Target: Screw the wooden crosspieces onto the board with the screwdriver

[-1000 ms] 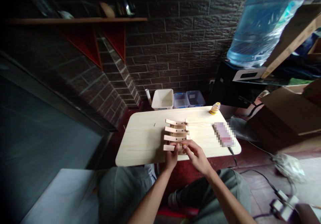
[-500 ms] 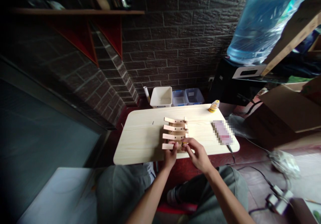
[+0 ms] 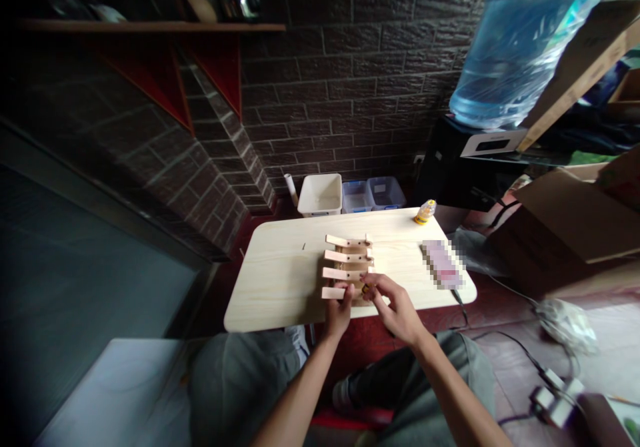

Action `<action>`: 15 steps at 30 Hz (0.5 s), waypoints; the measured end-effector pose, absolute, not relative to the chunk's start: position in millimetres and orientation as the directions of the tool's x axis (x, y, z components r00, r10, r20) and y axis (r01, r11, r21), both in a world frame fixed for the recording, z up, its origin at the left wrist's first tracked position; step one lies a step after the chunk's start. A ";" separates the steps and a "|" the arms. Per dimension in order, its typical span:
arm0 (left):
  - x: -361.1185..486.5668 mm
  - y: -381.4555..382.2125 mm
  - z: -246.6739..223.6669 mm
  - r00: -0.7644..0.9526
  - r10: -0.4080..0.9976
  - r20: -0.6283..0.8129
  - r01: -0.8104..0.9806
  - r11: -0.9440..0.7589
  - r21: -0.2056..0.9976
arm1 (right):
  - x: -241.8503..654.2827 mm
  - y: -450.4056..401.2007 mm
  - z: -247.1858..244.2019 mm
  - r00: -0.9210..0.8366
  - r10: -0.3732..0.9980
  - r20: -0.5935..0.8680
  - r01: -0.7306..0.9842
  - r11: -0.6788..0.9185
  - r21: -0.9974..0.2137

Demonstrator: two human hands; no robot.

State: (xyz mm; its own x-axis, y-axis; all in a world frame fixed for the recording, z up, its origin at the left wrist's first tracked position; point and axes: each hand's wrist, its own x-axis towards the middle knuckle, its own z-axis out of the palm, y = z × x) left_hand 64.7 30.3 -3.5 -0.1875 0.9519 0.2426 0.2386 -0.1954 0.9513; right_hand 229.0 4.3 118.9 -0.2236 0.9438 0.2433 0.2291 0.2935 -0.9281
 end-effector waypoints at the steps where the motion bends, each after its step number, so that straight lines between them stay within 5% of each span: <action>1: 64.7 30.2 -3.3 -0.190 0.952 0.240 0.244 -0.191 0.951 | 230.3 4.2 118.3 -0.237 0.940 0.243 0.237 0.299 -0.924; 15: 67.2 30.7 0.4 -0.201 0.948 0.248 0.242 -0.197 0.950 | 230.7 -0.1 117.7 -0.226 0.933 0.280 0.296 0.339 -0.893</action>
